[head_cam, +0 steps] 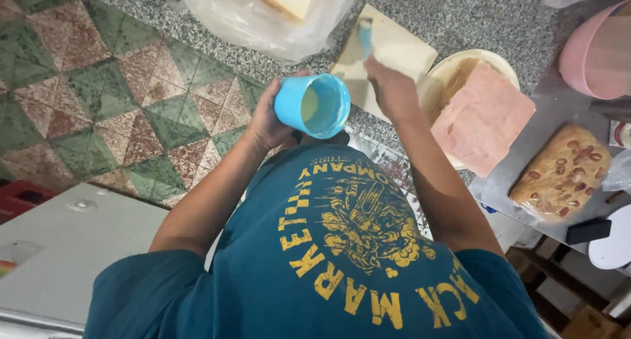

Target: The person is preparing food by layering ham slices onto dough and then brushing another piece of dough with a liquid using a small brush.

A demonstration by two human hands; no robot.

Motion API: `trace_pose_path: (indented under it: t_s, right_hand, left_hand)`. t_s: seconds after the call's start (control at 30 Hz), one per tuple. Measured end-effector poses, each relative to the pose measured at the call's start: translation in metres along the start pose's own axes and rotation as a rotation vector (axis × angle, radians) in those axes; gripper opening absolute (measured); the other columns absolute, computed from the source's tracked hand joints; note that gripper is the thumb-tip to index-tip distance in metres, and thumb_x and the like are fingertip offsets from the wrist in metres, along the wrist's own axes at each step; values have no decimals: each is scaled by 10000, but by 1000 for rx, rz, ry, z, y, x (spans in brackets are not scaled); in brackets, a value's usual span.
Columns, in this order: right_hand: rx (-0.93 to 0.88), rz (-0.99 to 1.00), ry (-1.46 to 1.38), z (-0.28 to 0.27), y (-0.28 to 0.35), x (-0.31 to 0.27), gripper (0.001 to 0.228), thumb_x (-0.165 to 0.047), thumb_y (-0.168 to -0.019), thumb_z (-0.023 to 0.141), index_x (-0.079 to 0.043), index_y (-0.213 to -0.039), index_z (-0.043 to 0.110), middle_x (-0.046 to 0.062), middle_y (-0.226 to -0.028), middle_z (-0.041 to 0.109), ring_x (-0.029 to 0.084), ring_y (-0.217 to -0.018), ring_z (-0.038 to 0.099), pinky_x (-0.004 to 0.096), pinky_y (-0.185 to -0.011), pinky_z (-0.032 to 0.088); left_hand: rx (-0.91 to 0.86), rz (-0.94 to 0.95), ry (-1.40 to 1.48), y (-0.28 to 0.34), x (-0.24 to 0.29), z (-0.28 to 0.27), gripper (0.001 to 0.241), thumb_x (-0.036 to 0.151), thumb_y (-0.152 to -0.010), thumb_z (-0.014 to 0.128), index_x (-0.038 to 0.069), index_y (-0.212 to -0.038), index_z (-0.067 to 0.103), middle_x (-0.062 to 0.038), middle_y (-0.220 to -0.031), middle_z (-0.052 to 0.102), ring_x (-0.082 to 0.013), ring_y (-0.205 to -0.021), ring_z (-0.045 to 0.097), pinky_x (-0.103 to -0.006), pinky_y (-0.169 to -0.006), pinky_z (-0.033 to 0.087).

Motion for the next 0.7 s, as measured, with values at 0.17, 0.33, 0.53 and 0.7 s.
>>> trace_pose_path:
  t_s: [0.17,0.33,0.53,0.7]
  right_hand:
    - [31,27,-78,-20,4,19,331,-232,-1146,542,-208,-1464,632,49,-1443,628,241,-1257,629,414,-1053,504]
    - [-110,102,-17,-10,11,14,337,-341,-1144,521,-302,-1458,636,-4,-1412,650,209,-1241,638,412,-1047,493]
    - [-306,384,-233,-66,47,9,356,-532,-1129,400,-482,-1440,565,-52,-1322,672,205,-1227,618,412,-1095,449]
    - [254,337,-1132,-192,41,-52,190,-64,-1064,595,84,-1113,702,235,-791,681,268,-741,748,286,-583,589]
  left_hand:
    - [12,-4,16,1,-8,-11,673,633,-896,593,231,-1436,612,-148,-1374,651,-406,-1261,591,-590,-1123,419]
    - [28,-4,43,-5,-7,-10,672,636,-873,622,238,-1413,636,-159,-1364,657,-427,-1246,593,-588,-1128,419]
    - [47,70,45,-14,-11,-16,671,623,-909,597,200,-1430,616,-155,-1353,667,-371,-1233,622,-560,-1119,450]
    - [-46,102,40,-10,-13,10,596,556,-949,584,181,-1410,634,-152,-1315,686,-359,-1185,656,-494,-1089,504]
Point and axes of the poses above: each hand's wrist, its own y-axis away from the middle knuckle, its own z-axis out of the palm, x = y × z, the point moved 4 cm from there along -y, towards the middle knuckle
